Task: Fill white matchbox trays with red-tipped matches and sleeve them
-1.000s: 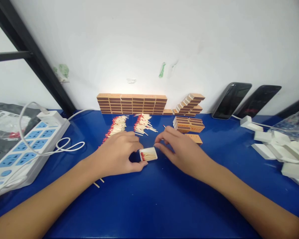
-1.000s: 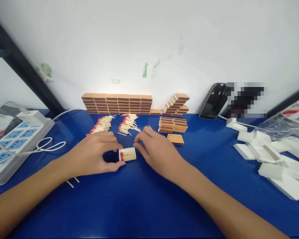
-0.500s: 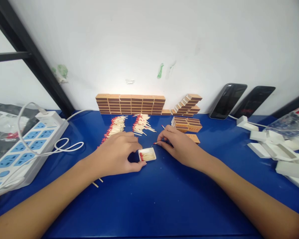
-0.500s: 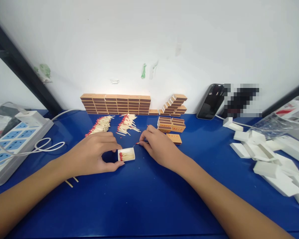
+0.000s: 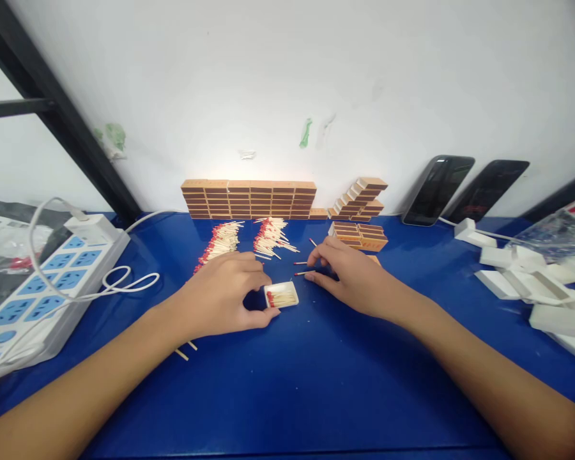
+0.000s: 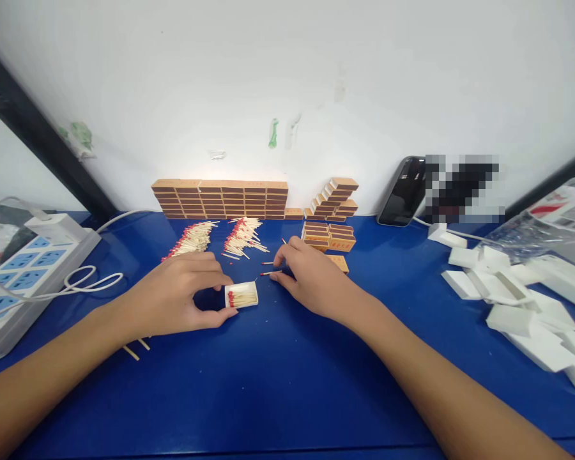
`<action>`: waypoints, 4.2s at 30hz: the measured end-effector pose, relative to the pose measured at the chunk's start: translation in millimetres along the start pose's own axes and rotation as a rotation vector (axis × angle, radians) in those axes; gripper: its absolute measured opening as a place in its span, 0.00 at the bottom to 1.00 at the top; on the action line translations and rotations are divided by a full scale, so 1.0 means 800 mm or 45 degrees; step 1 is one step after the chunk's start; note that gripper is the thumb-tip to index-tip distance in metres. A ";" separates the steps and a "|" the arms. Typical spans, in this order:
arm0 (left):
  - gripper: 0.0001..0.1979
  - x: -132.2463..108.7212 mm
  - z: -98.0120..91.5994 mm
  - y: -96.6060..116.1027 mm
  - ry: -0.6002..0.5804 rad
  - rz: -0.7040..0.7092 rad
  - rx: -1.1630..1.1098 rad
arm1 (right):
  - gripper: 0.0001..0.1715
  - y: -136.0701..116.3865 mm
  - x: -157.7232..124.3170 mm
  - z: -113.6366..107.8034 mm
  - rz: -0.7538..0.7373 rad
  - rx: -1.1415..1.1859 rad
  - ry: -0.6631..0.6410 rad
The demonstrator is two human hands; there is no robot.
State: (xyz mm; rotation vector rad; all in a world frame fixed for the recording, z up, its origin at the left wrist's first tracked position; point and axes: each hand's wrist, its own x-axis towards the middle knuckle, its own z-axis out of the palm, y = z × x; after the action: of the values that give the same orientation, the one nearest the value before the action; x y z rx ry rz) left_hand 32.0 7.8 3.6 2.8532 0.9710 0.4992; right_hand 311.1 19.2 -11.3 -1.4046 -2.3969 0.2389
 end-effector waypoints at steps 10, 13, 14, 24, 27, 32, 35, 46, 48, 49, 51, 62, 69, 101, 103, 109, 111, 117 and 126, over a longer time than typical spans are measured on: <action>0.13 0.000 0.000 0.000 -0.013 -0.016 -0.001 | 0.03 0.002 0.006 0.006 0.020 -0.031 0.031; 0.13 0.000 0.000 0.000 -0.013 -0.018 0.000 | 0.03 0.005 0.008 0.012 0.004 -0.017 0.051; 0.13 0.000 0.000 0.000 -0.014 -0.018 0.000 | 0.04 0.006 0.008 0.014 -0.009 -0.014 0.041; 0.14 -0.001 0.000 -0.001 -0.029 -0.037 -0.004 | 0.10 -0.005 0.027 0.001 0.335 -0.294 0.157; 0.14 0.000 0.001 -0.002 -0.043 -0.043 -0.001 | 0.15 -0.019 0.041 0.000 0.494 -0.517 0.061; 0.14 0.001 0.000 -0.002 -0.031 -0.036 -0.005 | 0.19 -0.027 0.050 0.005 0.517 -0.689 -0.027; 0.14 0.001 0.000 -0.003 -0.019 -0.036 -0.004 | 0.19 -0.022 0.049 0.006 0.397 -0.741 -0.051; 0.13 0.001 -0.001 -0.005 -0.035 -0.050 -0.012 | 0.21 -0.017 0.046 0.008 0.309 -0.926 -0.067; 0.13 0.001 -0.001 -0.005 -0.039 -0.058 -0.022 | 0.23 -0.016 0.045 0.012 0.290 -0.984 -0.049; 0.13 0.000 -0.001 -0.005 -0.042 -0.060 -0.024 | 0.23 -0.016 0.045 0.014 0.281 -1.009 -0.031; 0.13 0.000 -0.001 -0.006 -0.048 -0.062 -0.022 | 0.23 -0.014 0.044 0.018 0.260 -1.049 0.015; 0.13 0.000 -0.001 -0.010 -0.019 -0.041 0.001 | 0.20 -0.007 0.032 0.018 0.127 -1.028 0.211; 0.13 -0.001 -0.001 -0.011 -0.009 -0.036 0.016 | 0.21 -0.002 0.024 0.020 0.087 -0.912 0.231; 0.12 0.000 -0.001 -0.012 -0.019 -0.053 0.032 | 0.14 -0.043 0.007 0.022 -0.096 -0.284 0.163; 0.12 0.000 -0.001 -0.011 0.002 -0.035 0.039 | 0.13 -0.057 0.003 0.025 -0.185 -0.240 0.164; 0.14 0.000 -0.002 -0.008 0.013 -0.030 0.038 | 0.09 -0.069 0.002 0.023 -0.322 -0.177 0.092; 0.13 0.000 -0.004 -0.008 0.006 -0.033 0.021 | 0.10 -0.054 0.006 0.016 -0.266 -0.144 0.149; 0.11 0.000 -0.004 -0.005 0.008 -0.018 0.014 | 0.14 -0.005 0.025 0.018 0.137 -0.562 0.220; 0.12 0.000 -0.002 -0.009 0.018 -0.022 0.021 | 0.14 -0.024 0.021 0.014 -0.016 -0.429 0.145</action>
State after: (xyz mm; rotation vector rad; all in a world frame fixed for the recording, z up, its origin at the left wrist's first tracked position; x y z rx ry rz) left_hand 27.0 13.1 4.0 2.8570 1.0062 0.5125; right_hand 283.6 24.7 -12.0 -1.4950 -2.4297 -0.2548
